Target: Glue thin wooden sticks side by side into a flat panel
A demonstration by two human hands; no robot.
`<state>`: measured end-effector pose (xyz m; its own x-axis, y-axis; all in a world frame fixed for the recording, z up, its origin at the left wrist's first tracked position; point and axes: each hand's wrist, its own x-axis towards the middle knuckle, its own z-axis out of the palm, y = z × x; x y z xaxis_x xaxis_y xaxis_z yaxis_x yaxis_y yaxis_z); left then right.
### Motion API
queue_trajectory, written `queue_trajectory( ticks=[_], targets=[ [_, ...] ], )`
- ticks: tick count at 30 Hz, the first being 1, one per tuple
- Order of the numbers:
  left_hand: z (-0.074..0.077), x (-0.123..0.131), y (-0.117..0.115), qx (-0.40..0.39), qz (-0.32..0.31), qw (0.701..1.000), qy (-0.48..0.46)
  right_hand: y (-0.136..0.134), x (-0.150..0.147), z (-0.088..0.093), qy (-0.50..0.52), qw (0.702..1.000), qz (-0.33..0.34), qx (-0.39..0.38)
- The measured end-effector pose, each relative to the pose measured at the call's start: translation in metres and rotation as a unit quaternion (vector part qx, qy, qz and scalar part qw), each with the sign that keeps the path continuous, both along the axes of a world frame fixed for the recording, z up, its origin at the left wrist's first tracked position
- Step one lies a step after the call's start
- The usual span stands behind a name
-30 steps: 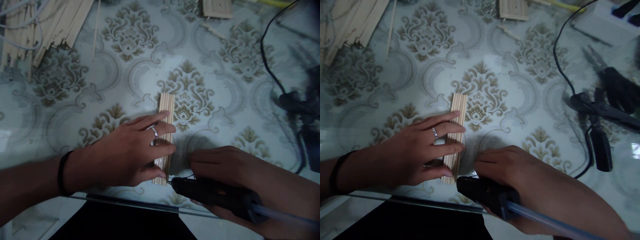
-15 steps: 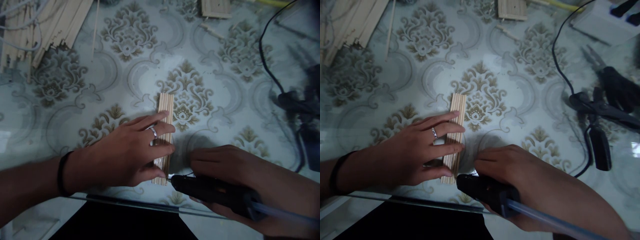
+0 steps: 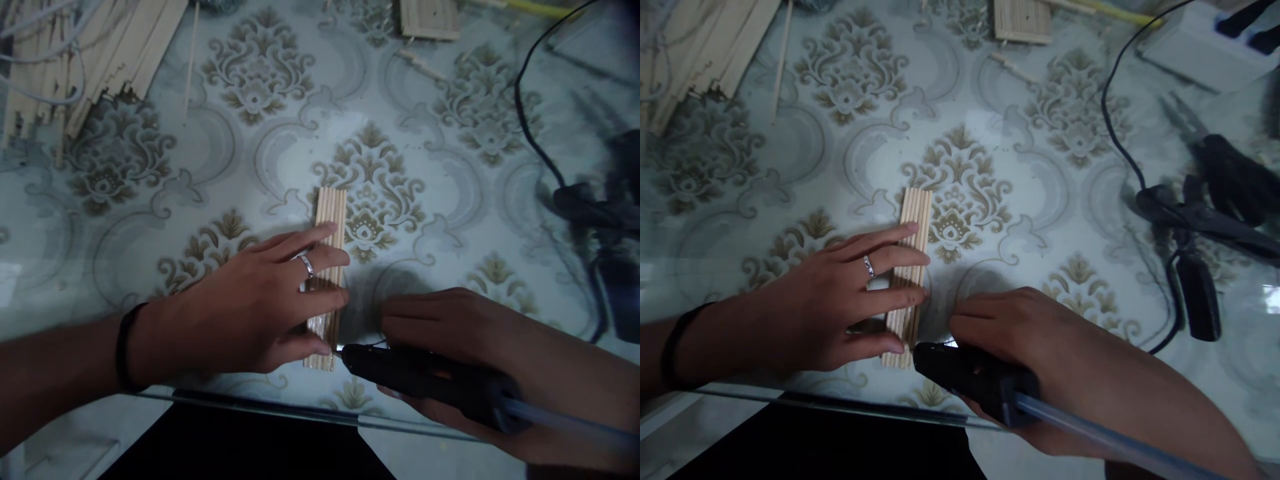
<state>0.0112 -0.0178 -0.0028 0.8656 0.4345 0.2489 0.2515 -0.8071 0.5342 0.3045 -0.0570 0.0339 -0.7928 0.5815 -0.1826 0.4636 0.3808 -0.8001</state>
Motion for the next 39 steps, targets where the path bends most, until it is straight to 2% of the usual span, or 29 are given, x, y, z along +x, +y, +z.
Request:
queue_trajectory(
  ticks=[9, 21, 27, 33, 39],
  targets=[
    [0.0021, -0.0001, -0.0004, -0.001, -0.002, 1.000, 0.008, -0.0004, 0.0055, 0.0021, -0.057, 0.998, 0.021, 0.026],
    [0.0001, 0.0011, -0.0002, 0.000, -0.003, 1.000, -0.004, -0.0002, 0.0017, 0.0028, -0.012, 1.000, 0.016, 0.014],
    [0.0013, 0.0003, -0.0003, -0.002, 0.000, 1.000, 0.012, -0.0055, 0.0035, -0.0022, 0.018, 0.999, -0.019, 0.022],
    [-0.0005, -0.0004, -0.0004, 0.002, -0.004, 1.000, 0.000, -0.0032, 0.0048, -0.0026, -0.020, 0.998, 0.004, 0.058],
    [0.0011, 0.0003, 0.0004, -0.001, -0.001, 1.000, 0.004, 0.0014, 0.0036, 0.0008, -0.042, 0.997, 0.021, 0.056]
  ],
)
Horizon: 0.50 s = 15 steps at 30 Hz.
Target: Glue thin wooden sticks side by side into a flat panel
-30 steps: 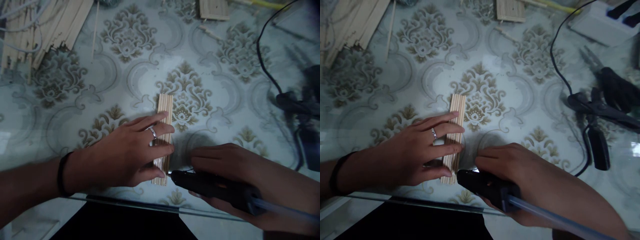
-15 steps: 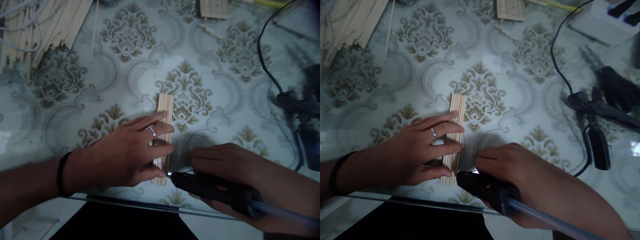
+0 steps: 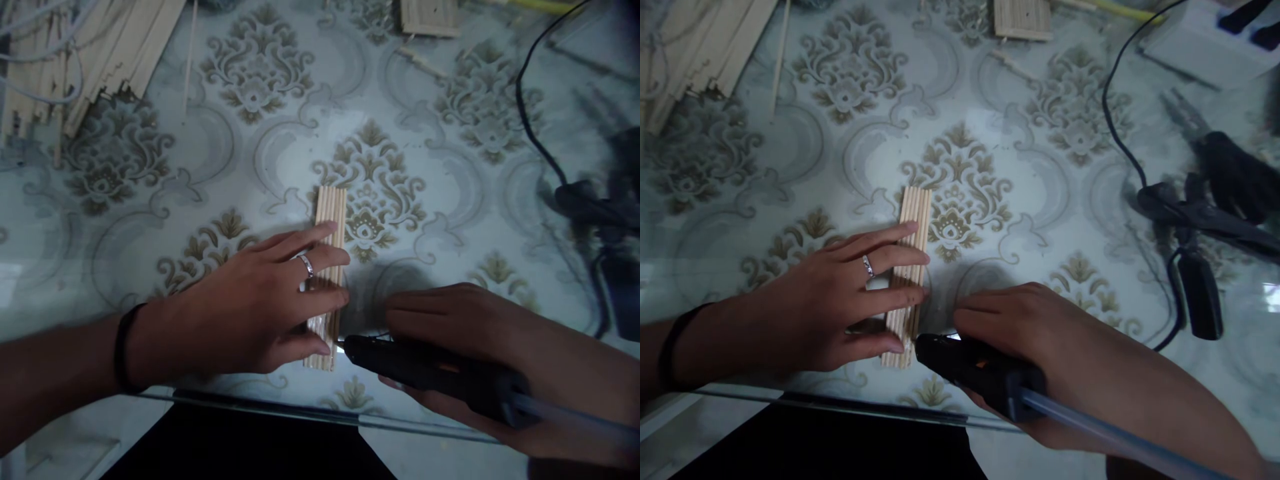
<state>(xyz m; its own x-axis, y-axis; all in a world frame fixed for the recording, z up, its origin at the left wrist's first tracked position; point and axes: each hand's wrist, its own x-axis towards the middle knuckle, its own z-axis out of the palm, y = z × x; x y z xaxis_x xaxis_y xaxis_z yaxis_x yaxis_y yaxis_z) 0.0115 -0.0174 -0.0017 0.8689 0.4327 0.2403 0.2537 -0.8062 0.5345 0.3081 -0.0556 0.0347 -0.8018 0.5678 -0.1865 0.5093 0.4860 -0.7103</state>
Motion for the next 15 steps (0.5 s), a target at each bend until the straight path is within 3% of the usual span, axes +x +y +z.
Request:
queue_trajectory(
  ticks=[8, 15],
  targets=[
    [-0.0001, -0.0003, -0.0002, -0.003, 0.000, 1.000, 0.003, 0.0009, -0.0004, -0.0016, 0.024, 0.999, -0.024, -0.018],
    [-0.0005, -0.0010, -0.0002, -0.008, -0.005, 1.000, -0.003, -0.0004, 0.0042, 0.0015, -0.027, 0.999, -0.017, -0.036]
  ],
)
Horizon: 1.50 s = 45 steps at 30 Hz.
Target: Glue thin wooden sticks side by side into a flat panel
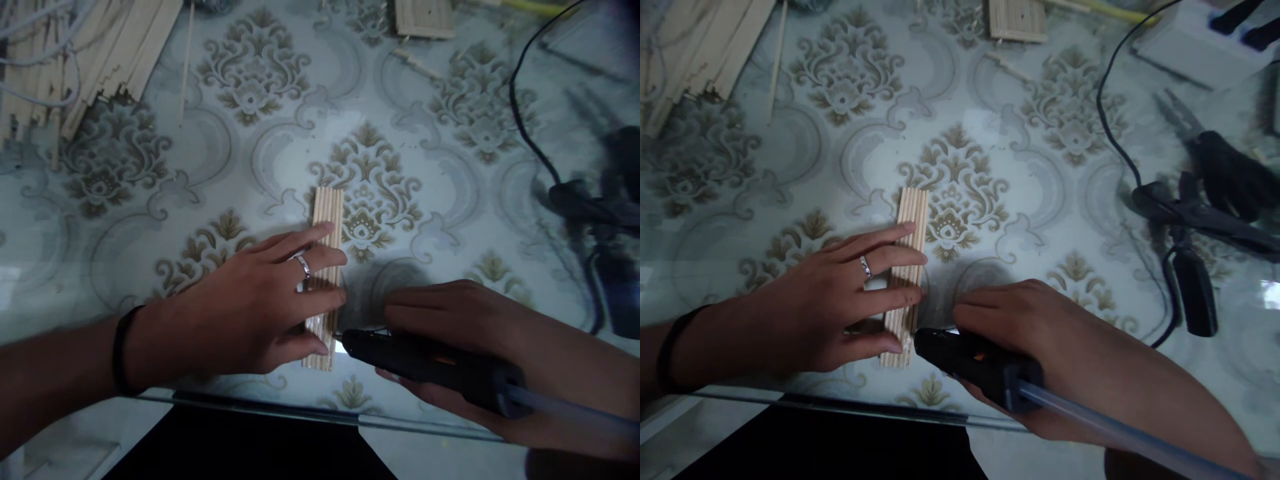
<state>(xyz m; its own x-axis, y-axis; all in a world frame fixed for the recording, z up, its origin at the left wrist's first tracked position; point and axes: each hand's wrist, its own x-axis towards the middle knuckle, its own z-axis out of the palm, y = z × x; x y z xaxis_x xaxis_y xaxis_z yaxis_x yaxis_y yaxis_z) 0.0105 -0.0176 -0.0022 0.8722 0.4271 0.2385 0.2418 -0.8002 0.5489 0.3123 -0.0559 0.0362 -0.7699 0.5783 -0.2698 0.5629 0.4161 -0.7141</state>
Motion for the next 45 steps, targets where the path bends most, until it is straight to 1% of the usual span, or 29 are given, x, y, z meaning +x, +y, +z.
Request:
queue_trajectory(
  ticks=[3, 6, 14, 20, 28, 31, 35, 40, 45],
  targets=[
    [-0.0001, 0.0003, 0.0005, 0.004, 0.002, 1.000, -0.002, -0.0015, 0.0002, -0.0014, 0.030, 0.999, -0.018, 0.010],
    [0.0002, 0.0003, 0.0006, 0.003, 0.003, 1.000, 0.004, -0.0032, 0.0004, -0.0037, 0.063, 0.997, -0.033, 0.004],
    [0.0001, -0.0008, -0.0007, -0.005, 0.000, 1.000, 0.003, -0.0003, -0.0008, -0.0004, 0.027, 0.999, -0.019, -0.027],
    [-0.0008, 0.0001, -0.0007, -0.003, 0.000, 1.000, -0.007, 0.0018, -0.0025, 0.0013, 0.031, 0.999, -0.033, -0.006],
    [0.0006, 0.0011, 0.0003, -0.001, 0.002, 1.000, 0.003, -0.0051, 0.0030, -0.0067, 0.028, 0.998, -0.055, -0.004],
    [0.0014, 0.0015, 0.0006, -0.001, 0.001, 1.000, -0.001, -0.0045, 0.0028, -0.0056, 0.036, 0.997, -0.062, 0.000],
    [0.0017, 0.0013, 0.0004, -0.005, 0.004, 1.000, -0.001, -0.0026, 0.0030, -0.0031, 0.037, 0.998, -0.053, 0.013],
    [0.0013, 0.0004, 0.0002, -0.002, 0.000, 1.000, 0.004, -0.0046, 0.0057, -0.0060, 0.040, 0.998, -0.046, -0.005],
    [0.0009, 0.0000, 0.0001, 0.000, 0.001, 1.000, 0.006, -0.0011, 0.0038, -0.0043, 0.025, 0.997, -0.066, -0.015]
  ],
)
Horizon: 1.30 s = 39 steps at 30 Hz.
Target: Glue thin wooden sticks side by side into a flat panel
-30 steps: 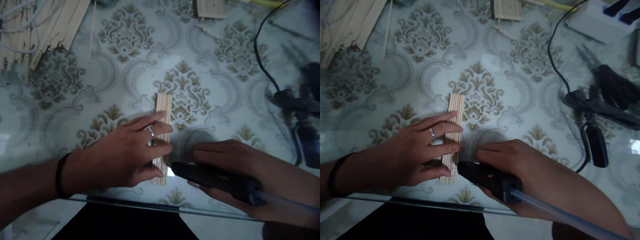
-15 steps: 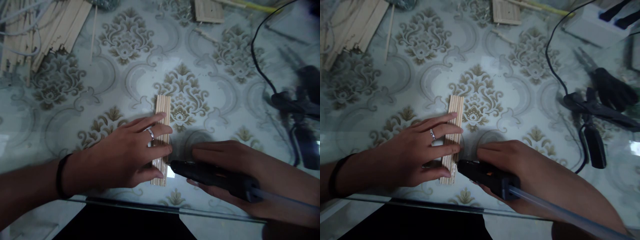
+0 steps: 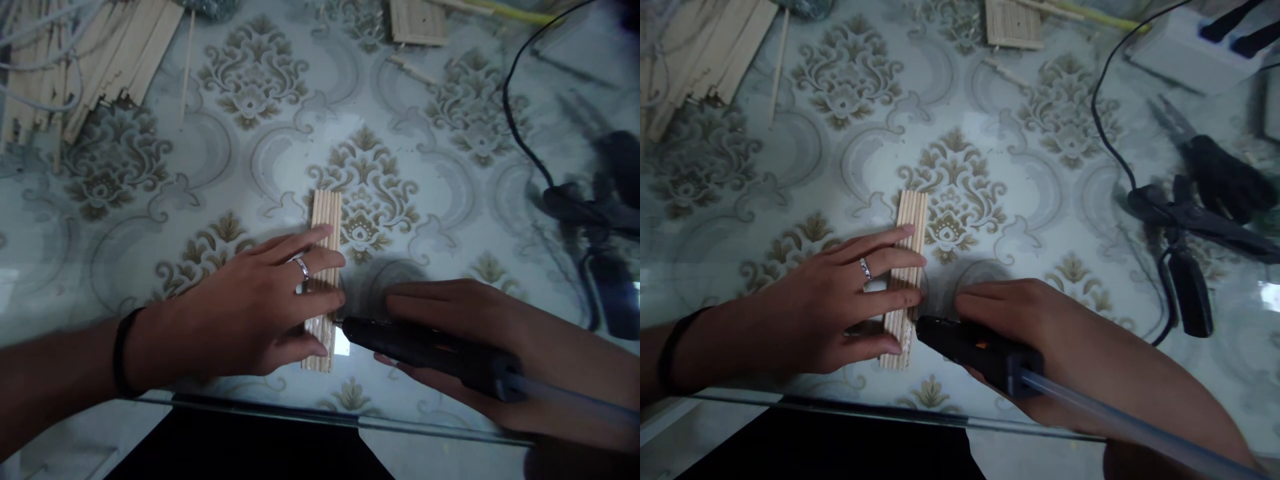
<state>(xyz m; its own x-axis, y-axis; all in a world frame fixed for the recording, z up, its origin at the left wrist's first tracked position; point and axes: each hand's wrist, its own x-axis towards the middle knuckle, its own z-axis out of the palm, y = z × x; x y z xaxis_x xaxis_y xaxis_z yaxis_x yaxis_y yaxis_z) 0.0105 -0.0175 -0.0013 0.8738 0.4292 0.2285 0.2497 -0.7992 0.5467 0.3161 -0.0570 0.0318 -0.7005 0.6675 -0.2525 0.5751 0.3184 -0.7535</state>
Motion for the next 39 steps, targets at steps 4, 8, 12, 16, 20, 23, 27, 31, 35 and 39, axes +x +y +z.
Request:
queue_trajectory(
  ticks=[4, 8, 12, 16, 20, 23, 27, 31, 35, 39],
  targets=[
    [0.000, 0.000, 0.000, -0.001, 0.000, 1.000, -0.002, 0.004, -0.002, 0.004, -0.011, 1.000, 0.008, 0.003],
    [0.001, 0.000, 0.000, -0.004, -0.002, 1.000, -0.001, 0.003, -0.003, 0.002, 0.010, 0.999, 0.004, 0.035],
    [0.000, 0.000, 0.000, -0.001, 0.001, 1.000, -0.001, 0.001, -0.002, -0.001, 0.002, 0.999, 0.008, 0.035],
    [0.001, 0.001, 0.001, 0.008, -0.004, 1.000, -0.007, 0.000, 0.001, -0.003, 0.017, 0.999, 0.000, 0.037],
    [0.001, 0.001, 0.000, 0.005, -0.002, 1.000, -0.006, 0.001, 0.001, -0.002, 0.016, 0.999, -0.005, 0.042],
    [0.001, 0.001, 0.000, 0.005, -0.002, 1.000, -0.010, 0.003, -0.002, 0.002, 0.002, 0.999, -0.002, 0.043],
    [0.000, 0.001, 0.001, 0.006, -0.004, 1.000, -0.008, 0.005, -0.003, 0.008, 0.018, 0.998, -0.003, 0.060],
    [-0.001, 0.002, 0.000, 0.003, -0.001, 1.000, -0.002, 0.005, -0.002, 0.009, 0.005, 0.999, -0.001, 0.052],
    [-0.001, 0.001, -0.001, 0.006, 0.001, 1.000, -0.005, 0.005, -0.003, 0.004, -0.004, 0.998, 0.006, 0.055],
    [-0.001, 0.000, -0.002, 0.011, 0.006, 1.000, -0.004, 0.005, -0.003, 0.001, 0.005, 0.999, 0.008, 0.046]
  ],
)
